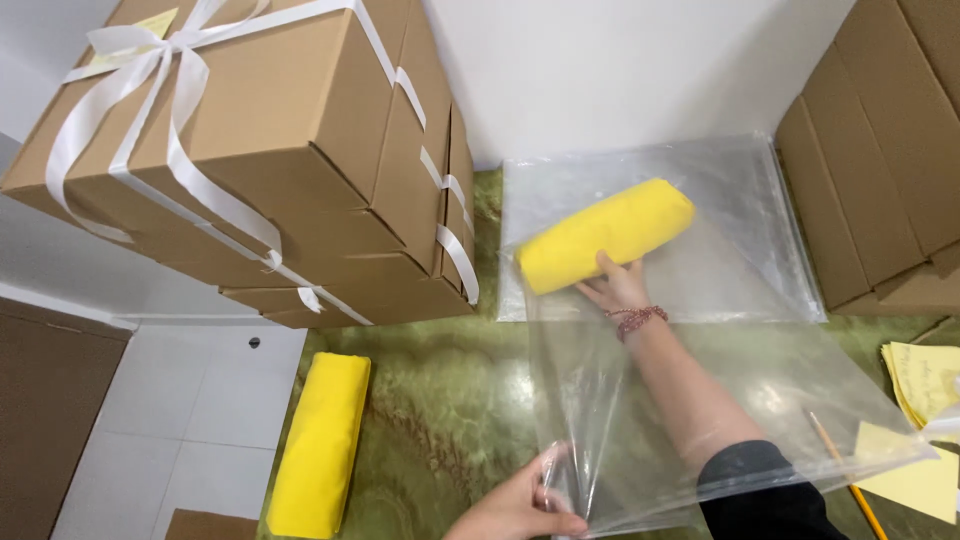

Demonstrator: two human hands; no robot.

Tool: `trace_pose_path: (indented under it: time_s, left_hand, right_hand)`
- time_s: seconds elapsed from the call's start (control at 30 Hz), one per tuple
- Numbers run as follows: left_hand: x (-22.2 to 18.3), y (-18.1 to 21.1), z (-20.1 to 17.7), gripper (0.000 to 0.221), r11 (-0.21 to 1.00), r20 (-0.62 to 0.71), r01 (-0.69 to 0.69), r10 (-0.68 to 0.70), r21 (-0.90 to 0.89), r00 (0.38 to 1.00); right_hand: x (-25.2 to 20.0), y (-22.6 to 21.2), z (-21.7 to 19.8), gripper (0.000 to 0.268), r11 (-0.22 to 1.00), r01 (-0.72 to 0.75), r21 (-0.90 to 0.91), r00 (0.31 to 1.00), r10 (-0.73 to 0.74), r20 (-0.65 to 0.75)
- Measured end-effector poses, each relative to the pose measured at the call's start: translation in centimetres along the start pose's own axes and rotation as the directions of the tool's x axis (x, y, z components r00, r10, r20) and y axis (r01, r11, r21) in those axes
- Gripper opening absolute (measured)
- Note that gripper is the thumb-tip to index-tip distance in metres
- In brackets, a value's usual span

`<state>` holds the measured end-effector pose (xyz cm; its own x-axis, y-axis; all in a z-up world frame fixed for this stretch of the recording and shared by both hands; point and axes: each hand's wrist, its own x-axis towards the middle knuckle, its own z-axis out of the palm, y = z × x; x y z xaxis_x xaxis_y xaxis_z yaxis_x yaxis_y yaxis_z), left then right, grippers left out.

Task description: The person places a yellow sticky note on a brown cardboard box tied with a white ribbon and stacks it. They then place a rolled yellow cloth into a clear plastic bag, seal it, and put it into a separate cardboard box. Finally, they tie a white ribbon around the second box.

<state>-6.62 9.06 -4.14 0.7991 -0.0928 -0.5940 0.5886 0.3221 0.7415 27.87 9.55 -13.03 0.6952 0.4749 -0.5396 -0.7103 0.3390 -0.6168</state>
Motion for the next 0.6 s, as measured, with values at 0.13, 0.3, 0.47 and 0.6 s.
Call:
trace_pose_path:
  time_s: [0.13, 0.3, 0.47, 0.6]
  left_hand:
    - [1.4, -3.4, -2.3, 0.095, 0.957, -0.101, 0.265, -0.277, -0.115, 0.956]
    - [1.7, -1.0, -0.7, 0.07, 0.899, -0.196, 0.414, -0.385, 0.141, 0.902]
    - [5.1, -4.5, -0.1, 0.052, 0.951, -0.51, 0.284, -0.184, 0.125, 0.84]
    - [7.7, -7.7, -0.7, 0.034, 0.985, -0.651, 0.116, -0.172, -0.129, 0.739]
  right_hand:
    - [-0.3, 0.0, -0.8, 0.068, 0.981, -0.058, -0.186, 0.998, 0.063, 0.022]
    - [-2.3, 2.3, -4.9, 0.099, 0.98, -0.096, -0.175, 0.995, 0.101, 0.024]
    - [-8.6, 7.4, -12.4, 0.081, 0.882, 0.199, -0.427, 0.948, -0.063, 0.311]
    - [-14.4, 8.9, -16.5, 0.066, 0.547, 0.296, -0.783, 0.93, 0.021, 0.366]
